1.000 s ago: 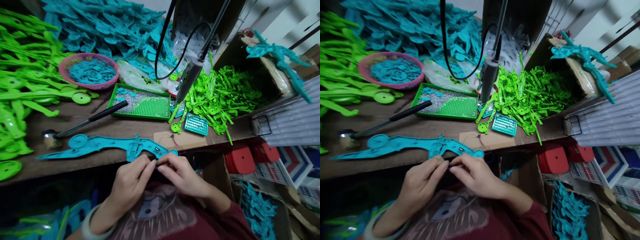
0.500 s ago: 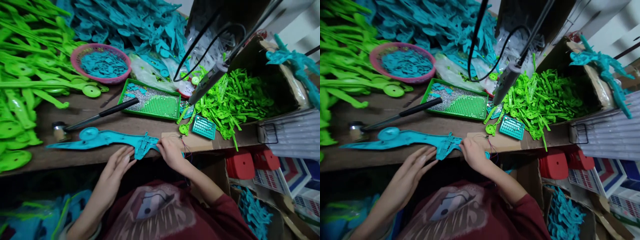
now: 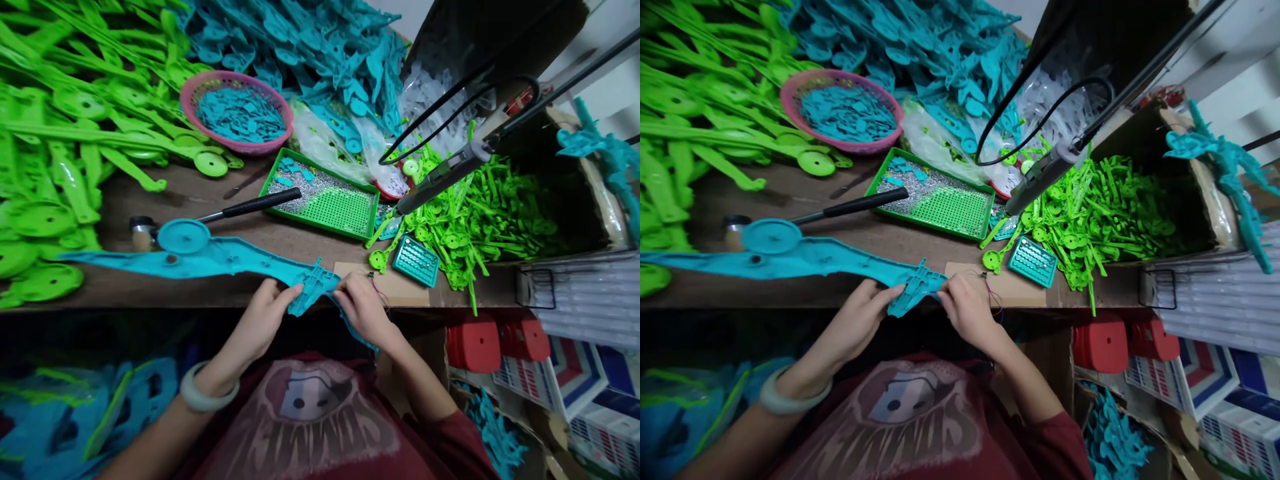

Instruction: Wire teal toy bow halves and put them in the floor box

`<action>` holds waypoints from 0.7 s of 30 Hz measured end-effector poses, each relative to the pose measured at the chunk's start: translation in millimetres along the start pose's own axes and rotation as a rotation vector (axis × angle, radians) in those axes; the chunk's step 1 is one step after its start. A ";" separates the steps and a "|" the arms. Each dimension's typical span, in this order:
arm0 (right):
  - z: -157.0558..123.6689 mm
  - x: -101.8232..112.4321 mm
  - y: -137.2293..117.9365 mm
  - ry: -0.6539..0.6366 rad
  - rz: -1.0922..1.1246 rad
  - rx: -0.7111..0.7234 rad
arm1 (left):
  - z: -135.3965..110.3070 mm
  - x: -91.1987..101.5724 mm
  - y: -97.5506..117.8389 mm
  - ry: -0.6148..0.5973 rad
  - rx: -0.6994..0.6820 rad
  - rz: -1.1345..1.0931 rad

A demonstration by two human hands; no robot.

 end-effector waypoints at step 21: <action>-4.5 13.3 15.7 -0.127 0.824 -0.455 | -30.8 -29.2 8.8 -0.416 -0.261 0.262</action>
Point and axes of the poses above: each hand's wrist, its own z-axis towards the middle knuckle, its own x-axis out of the back of the hand, y = z × x, the point moved 3 cm from there along z, towards the middle knuckle, and after that the axes turned 2 degrees about z, right-handed, at the moved point
